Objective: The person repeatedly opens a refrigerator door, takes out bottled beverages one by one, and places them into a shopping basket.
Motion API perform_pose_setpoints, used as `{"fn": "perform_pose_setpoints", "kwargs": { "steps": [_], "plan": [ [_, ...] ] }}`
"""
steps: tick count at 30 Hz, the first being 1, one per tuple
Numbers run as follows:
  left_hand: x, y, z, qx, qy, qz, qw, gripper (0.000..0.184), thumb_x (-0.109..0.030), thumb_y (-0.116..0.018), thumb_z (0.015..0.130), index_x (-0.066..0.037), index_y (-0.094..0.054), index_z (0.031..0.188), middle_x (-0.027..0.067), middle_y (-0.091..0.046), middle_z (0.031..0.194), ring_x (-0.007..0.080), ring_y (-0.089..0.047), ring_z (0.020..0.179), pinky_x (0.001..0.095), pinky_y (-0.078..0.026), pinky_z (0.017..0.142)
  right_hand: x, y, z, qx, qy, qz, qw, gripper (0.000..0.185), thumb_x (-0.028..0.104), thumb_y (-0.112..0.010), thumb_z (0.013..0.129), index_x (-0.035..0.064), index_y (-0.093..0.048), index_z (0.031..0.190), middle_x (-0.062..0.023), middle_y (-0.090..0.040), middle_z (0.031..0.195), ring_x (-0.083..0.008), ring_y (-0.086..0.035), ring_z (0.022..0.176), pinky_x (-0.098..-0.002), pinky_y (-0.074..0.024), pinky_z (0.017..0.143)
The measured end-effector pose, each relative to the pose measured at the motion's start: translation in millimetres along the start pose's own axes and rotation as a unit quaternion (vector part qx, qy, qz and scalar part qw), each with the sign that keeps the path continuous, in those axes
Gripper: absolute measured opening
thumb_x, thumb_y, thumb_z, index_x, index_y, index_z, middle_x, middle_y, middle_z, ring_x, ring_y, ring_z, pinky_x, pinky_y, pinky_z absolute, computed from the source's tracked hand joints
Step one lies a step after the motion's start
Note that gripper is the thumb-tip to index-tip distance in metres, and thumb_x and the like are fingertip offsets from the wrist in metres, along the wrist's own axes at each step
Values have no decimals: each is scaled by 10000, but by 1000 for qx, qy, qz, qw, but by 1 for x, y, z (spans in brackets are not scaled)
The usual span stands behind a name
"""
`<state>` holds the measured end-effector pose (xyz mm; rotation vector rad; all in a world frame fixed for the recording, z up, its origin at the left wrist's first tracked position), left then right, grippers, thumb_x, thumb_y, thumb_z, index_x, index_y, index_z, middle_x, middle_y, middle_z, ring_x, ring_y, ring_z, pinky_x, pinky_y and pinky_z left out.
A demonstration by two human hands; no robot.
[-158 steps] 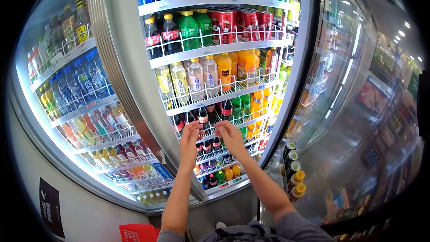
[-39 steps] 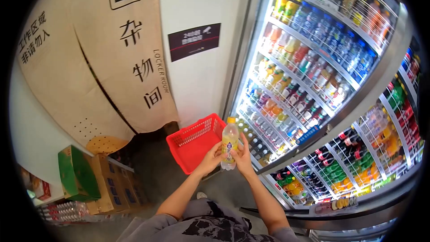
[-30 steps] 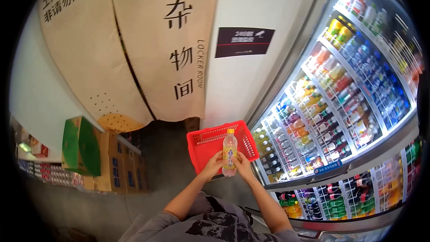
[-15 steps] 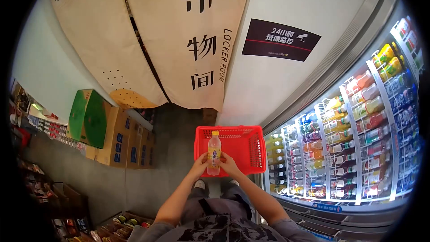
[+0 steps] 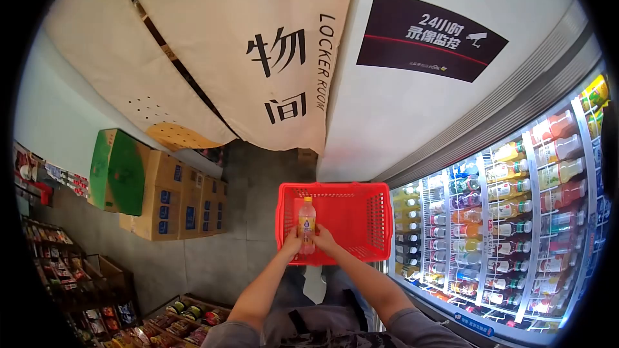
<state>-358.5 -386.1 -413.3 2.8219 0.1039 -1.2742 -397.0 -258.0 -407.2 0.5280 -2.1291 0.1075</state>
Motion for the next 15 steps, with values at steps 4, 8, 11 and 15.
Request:
{"fn": "perform_pose_setpoints", "kwargs": {
  "steps": [4,8,11,15],
  "plan": [
    [-1,-9,4,19,37,18,999,494,-128,-524,963,-68,-372,1428,136,-579,1236,218,-570,1106,335,-478,905,-34,-4,27,2,-54,-117,992,568,291,-689,869,-24,-520,1310,-205,-637,1204,-281,-619,1120,-385,-487,938],
    [34,-9,27,71,71,35,994,614,-180,-556,954,-83,-291,1499,172,-514,1349,255,-527,1218,341,-458,984,-67,-14,49,-24,0,-97,995,484,288,-671,799,11,-593,1188,-230,-676,1028,-359,-658,998,-429,-513,850],
    [76,-9,53,85,125,1,989,594,-99,-512,933,-75,-292,1484,175,-543,1280,252,-599,1100,362,-538,838,-65,-15,57,-32,7,-120,992,471,284,-657,791,25,-597,1179,-245,-672,1005,-382,-653,992,-447,-512,844],
    [121,-2,91,42,75,41,996,634,-44,-484,886,-83,-269,1481,187,-552,1235,240,-630,1009,370,-552,713,-71,-21,68,-36,4,-177,984,383,251,-616,805,29,-605,1117,-267,-667,981,-421,-646,962,-479,-517,834]
  ]
}}
Point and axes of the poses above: each hand's wrist, its own z-axis towards the middle knuckle, its own y-axis out of the back of the hand, x = y × z, the point moved 9 cm from there along z, towards the middle knuckle
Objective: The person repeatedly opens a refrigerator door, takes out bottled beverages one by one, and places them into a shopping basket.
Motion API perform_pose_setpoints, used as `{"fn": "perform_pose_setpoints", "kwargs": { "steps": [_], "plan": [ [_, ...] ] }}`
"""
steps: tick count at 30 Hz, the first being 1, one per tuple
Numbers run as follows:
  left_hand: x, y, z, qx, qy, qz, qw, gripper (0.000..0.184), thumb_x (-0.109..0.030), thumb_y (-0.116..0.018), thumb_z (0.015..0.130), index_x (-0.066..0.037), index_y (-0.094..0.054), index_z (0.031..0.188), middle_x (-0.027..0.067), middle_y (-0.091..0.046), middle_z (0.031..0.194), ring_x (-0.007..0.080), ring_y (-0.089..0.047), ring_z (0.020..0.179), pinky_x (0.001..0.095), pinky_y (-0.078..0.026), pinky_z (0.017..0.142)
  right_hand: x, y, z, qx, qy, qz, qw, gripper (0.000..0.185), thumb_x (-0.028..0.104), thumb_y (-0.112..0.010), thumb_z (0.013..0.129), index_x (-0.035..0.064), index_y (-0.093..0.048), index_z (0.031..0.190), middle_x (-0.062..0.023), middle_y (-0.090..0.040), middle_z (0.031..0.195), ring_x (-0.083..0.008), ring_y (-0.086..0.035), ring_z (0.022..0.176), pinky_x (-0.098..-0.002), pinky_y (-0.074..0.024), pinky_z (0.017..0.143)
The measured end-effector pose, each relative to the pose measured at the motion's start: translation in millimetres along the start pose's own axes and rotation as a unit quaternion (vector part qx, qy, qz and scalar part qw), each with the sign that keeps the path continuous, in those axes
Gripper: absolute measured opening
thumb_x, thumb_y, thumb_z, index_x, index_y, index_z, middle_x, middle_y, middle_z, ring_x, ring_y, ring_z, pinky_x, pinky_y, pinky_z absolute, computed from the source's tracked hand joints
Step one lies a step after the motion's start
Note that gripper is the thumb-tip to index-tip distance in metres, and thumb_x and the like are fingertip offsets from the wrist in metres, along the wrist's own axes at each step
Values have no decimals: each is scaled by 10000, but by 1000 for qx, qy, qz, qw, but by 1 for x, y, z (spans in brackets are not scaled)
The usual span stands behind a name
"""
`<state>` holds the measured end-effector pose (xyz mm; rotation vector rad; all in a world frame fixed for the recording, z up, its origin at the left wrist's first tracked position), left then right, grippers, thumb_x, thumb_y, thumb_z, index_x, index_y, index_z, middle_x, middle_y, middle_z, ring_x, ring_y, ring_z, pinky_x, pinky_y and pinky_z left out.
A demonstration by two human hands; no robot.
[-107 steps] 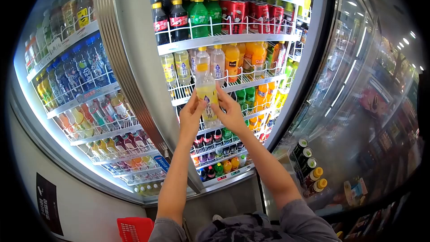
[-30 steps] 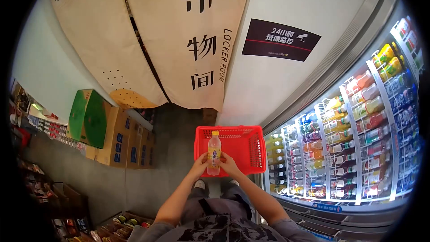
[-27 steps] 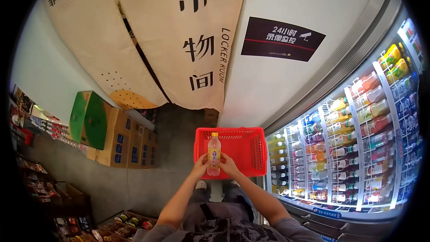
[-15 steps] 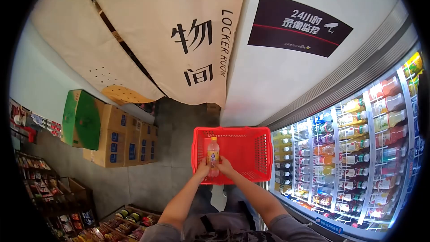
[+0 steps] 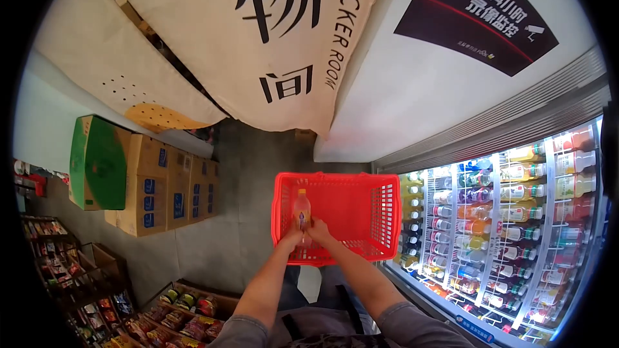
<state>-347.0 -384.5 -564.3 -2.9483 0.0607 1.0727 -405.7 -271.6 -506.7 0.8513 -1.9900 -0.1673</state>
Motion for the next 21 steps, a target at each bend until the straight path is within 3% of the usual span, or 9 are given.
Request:
{"fn": "perform_pose_setpoints", "kwargs": {
  "steps": [2,5,7,8,9,12,14,17,21],
  "plan": [
    [1,-7,2,-6,1,47,999,655,-38,-480,878,-89,-253,1490,192,-549,1242,237,-626,1010,359,-545,712,-6,0,3,-14,-22,-16,1000,355,242,-606,813,28,-606,1095,-271,-666,977,-426,-645,959,-487,-518,836],
    [-10,-9,-10,-26,-122,86,988,673,-45,-488,869,-96,-246,1495,179,-566,1196,213,-621,930,338,-519,655,-6,7,6,-28,-54,-41,997,351,252,-620,822,30,-603,1094,-272,-666,988,-426,-644,966,-496,-521,844],
    [-27,-15,-32,19,-9,51,998,818,-61,-611,800,-42,-206,1511,195,-407,1453,298,-386,1360,370,-355,1088,-16,2,3,-29,-69,-44,996,378,271,-644,824,33,-599,1114,-268,-667,1002,-420,-644,978,-496,-522,851],
    [-31,-14,-38,17,-5,56,998,818,-61,-611,800,-42,-206,1511,195,-407,1453,298,-386,1360,370,-355,1088,-22,-1,10,-39,-53,-32,997,432,301,-674,814,37,-587,1146,-264,-667,1017,-415,-643,992,-493,-522,854],
    [-29,-15,-41,15,4,62,998,757,-51,-560,824,-77,-225,1503,180,-490,1323,253,-493,1131,347,-426,872,-20,-1,13,-49,-37,-23,998,489,330,-704,805,40,-574,1177,-259,-666,1031,-409,-641,1007,-489,-523,858],
    [-25,-18,-45,21,16,58,998,696,-38,-511,846,-116,-259,1490,155,-576,1183,203,-595,875,322,-488,636,-22,2,8,-52,-38,-17,998,597,376,-733,792,45,-530,1245,-255,-661,1063,-400,-636,1032,-482,-521,869],
    [-20,-18,-46,29,13,53,998,690,-35,-514,843,-119,-273,1484,145,-578,1172,198,-589,847,320,-479,615,-15,7,-1,-33,-52,-28,998,596,367,-725,798,47,-519,1256,-259,-657,1072,-398,-633,1043,-478,-518,877],
    [-47,-17,-53,1,-112,87,990,652,-38,-525,852,-115,-315,1465,121,-589,1155,174,-588,861,311,-481,651,-22,-4,-6,1,-60,-59,996,593,353,-708,809,44,-502,1272,-263,-651,1090,-391,-630,1059,-470,-515,888],
    [-72,-24,-87,104,-26,-35,994,579,5,-497,887,-90,-356,1441,122,-567,1254,193,-568,1102,322,-478,893,0,12,-39,26,-63,-15,998,568,329,-674,822,27,-504,1272,-263,-649,1101,-394,-628,1070,-452,-512,897]
  ]
}}
Point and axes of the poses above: each hand's wrist, its own z-axis towards the middle knuckle, its own y-axis out of the back of the hand, x = y × z, the point moved 9 cm from there along z, towards the middle knuckle
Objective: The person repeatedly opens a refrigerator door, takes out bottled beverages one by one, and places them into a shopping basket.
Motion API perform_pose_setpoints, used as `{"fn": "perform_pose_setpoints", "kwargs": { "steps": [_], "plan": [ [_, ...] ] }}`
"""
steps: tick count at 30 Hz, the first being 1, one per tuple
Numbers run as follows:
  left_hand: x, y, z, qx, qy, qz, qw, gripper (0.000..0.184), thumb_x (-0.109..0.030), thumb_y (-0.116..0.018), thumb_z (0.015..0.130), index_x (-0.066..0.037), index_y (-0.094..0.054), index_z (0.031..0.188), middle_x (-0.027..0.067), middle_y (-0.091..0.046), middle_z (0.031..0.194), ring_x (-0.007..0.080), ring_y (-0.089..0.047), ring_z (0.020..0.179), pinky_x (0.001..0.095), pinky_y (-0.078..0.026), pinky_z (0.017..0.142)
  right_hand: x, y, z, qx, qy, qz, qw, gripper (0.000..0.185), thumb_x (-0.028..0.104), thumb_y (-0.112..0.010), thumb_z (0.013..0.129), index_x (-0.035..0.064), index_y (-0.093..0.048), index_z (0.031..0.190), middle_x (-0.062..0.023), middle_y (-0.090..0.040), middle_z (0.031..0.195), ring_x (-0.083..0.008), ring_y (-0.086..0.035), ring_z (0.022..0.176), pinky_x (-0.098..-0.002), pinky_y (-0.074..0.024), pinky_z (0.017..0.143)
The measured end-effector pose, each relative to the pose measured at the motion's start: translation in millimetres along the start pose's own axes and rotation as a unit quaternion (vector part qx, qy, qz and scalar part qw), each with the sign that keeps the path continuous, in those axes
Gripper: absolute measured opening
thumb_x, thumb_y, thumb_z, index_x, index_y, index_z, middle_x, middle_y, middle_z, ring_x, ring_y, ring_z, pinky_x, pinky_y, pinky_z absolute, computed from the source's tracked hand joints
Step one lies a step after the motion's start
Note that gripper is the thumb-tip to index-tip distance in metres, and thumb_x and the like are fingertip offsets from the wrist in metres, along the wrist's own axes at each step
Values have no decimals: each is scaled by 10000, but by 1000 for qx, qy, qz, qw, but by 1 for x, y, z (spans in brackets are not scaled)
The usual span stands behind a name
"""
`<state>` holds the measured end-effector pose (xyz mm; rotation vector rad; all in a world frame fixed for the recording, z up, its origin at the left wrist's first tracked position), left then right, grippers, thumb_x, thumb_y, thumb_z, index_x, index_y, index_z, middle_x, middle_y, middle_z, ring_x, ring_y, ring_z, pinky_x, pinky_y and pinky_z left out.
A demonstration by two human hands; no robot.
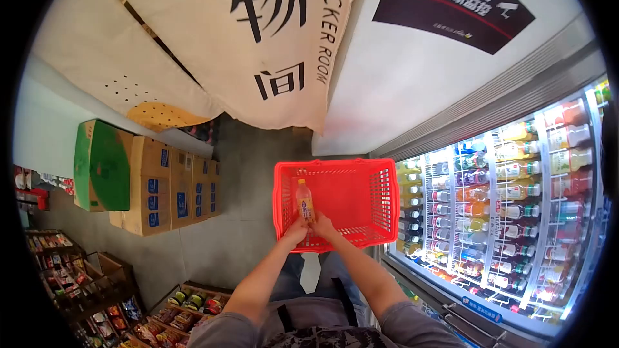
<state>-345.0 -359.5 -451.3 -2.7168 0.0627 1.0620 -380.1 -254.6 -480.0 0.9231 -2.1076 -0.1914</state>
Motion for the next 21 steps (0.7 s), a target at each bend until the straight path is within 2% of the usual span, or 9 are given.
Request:
{"fn": "perform_pose_setpoints", "kwargs": {
  "steps": [1,5,7,8,10,16,21],
  "plan": [
    [-2,-1,-8,13,-14,-4,1000,533,24,-465,912,-63,-362,1428,113,-556,1280,198,-552,1165,329,-455,977,2,1,-10,6,3,45,999,577,327,-673,821,22,-503,1280,-262,-650,1101,-394,-630,1067,-444,-513,895],
    [-41,-4,-58,61,-56,-49,995,465,-21,-491,933,-70,-428,1391,95,-572,1262,192,-575,1128,336,-462,972,3,26,-41,-46,-8,124,991,584,277,-685,812,20,-504,1305,-238,-667,1080,-342,-662,1028,-414,-535,847],
    [-64,5,-99,20,-16,-109,994,446,-72,-511,949,-83,-444,1390,91,-571,1279,188,-582,1102,336,-466,949,6,40,-64,-63,-18,276,959,530,210,-663,850,17,-507,1319,-176,-681,1045,-253,-680,959,-353,-554,789],
    [-72,8,-106,32,-19,-101,994,446,-72,-511,949,-83,-444,1390,91,-571,1279,188,-582,1102,336,-466,949,9,50,-73,-77,-18,280,957,530,210,-663,850,17,-507,1319,-176,-681,1045,-253,-680,959,-353,-554,789],
    [-75,26,-123,5,-28,-101,994,413,-108,-512,962,-91,-471,1373,96,-572,1295,182,-585,1080,331,-465,927,25,63,-100,-79,15,398,914,424,105,-577,927,21,-491,1333,-127,-651,1064,-206,-657,866,-334,-565,711],
    [-117,30,-138,15,-83,-63,994,367,-152,-488,976,-95,-504,1338,87,-583,1279,166,-589,1038,322,-484,877,54,103,-177,-166,93,507,841,348,106,-547,960,9,-520,1293,-147,-637,1123,-226,-661,958,-368,-570,835],
    [-168,-8,-159,55,-148,-36,987,326,-200,-490,993,-96,-543,1298,68,-597,1264,153,-592,1027,310,-471,882,69,130,-244,-210,128,544,802,328,128,-536,975,14,-529,1283,-157,-634,1152,-242,-660,997,-370,-565,868]
  ]
}}
Point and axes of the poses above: each hand's wrist, its own z-axis towards the middle knuckle, its own y-axis out of the back of the hand, x = y × z, the point moved 9 cm from there along z, towards the middle knuckle
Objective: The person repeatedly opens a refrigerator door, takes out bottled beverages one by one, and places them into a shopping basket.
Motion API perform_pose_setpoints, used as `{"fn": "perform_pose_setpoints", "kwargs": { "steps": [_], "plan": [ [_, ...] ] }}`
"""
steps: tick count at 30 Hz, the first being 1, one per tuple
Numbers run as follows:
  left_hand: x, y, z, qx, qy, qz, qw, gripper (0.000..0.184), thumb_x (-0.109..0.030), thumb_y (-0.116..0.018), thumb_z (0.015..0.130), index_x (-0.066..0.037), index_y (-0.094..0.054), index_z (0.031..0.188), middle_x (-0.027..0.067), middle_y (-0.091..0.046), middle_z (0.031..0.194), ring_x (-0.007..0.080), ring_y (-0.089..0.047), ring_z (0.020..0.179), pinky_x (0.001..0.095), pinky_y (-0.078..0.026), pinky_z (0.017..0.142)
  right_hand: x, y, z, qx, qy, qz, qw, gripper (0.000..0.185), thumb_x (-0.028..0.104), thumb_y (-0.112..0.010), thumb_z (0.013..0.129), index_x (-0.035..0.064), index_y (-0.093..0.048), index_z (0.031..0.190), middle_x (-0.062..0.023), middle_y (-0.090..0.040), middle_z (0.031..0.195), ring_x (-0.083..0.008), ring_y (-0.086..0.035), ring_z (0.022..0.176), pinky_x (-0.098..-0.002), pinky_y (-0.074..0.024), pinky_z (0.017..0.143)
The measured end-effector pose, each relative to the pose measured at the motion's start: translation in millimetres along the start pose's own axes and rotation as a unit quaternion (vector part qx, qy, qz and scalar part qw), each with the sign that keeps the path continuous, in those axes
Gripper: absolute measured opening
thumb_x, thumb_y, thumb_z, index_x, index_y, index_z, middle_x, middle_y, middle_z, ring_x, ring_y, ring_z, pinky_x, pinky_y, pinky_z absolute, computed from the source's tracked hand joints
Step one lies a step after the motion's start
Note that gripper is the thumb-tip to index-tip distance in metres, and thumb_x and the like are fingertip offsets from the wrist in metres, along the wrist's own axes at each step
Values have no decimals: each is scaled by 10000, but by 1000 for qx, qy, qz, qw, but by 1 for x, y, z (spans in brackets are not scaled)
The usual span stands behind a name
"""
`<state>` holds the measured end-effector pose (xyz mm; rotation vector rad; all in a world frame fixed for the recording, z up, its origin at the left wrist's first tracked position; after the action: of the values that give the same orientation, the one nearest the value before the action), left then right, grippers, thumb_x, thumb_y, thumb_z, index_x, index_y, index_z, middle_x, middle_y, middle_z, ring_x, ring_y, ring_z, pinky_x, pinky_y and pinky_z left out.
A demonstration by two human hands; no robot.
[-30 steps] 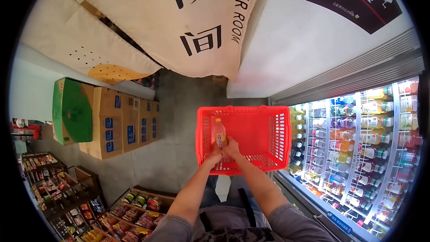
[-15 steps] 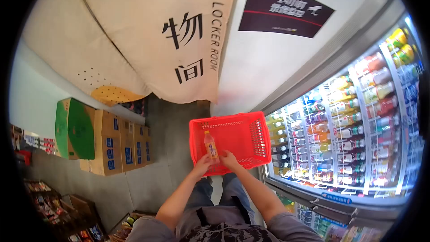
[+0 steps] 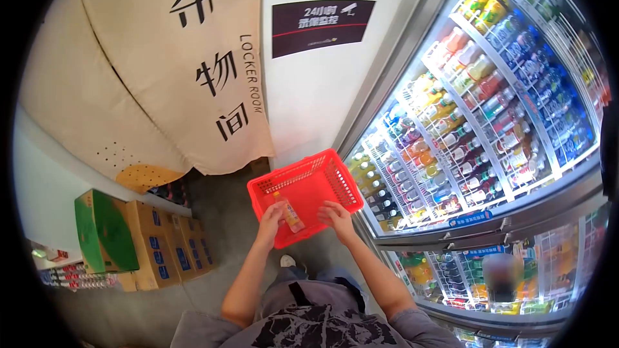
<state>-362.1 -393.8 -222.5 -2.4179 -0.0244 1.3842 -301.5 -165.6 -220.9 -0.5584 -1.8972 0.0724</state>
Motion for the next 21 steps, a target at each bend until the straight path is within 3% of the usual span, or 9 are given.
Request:
{"fn": "perform_pose_setpoints", "kwargs": {
  "steps": [2,10,21],
  "plan": [
    [-11,-24,0,21,-36,5,999,315,-208,-483,1001,-98,-551,1288,60,-606,1255,151,-597,1030,297,-460,890,20,10,-15,-17,25,7,1000,328,141,-537,980,16,-530,1284,-157,-634,1158,-241,-660,998,-368,-563,871],
    [-31,-181,-36,150,-30,57,987,329,-215,-470,1008,-78,-551,1296,82,-614,1248,149,-588,1070,281,-446,899,100,94,-92,-81,142,32,986,358,200,-525,1006,23,-513,1317,-128,-623,1182,-206,-640,1020,-335,-547,868],
    [43,-410,-155,392,-2,106,914,296,-179,-479,1014,-67,-564,1274,56,-640,1180,141,-618,1038,268,-473,866,181,298,-296,-308,325,59,892,317,170,-554,990,27,-553,1272,-112,-650,1156,-195,-641,1015,-320,-526,874]
  ]
}}
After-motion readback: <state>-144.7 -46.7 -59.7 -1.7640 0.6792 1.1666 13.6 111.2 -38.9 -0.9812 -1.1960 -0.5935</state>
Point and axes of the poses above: each hand's wrist, its own z-axis towards the middle knuckle, its own y-axis out of the back of the hand, x = y × z, the point moved 9 cm from there along z, towards the middle knuckle
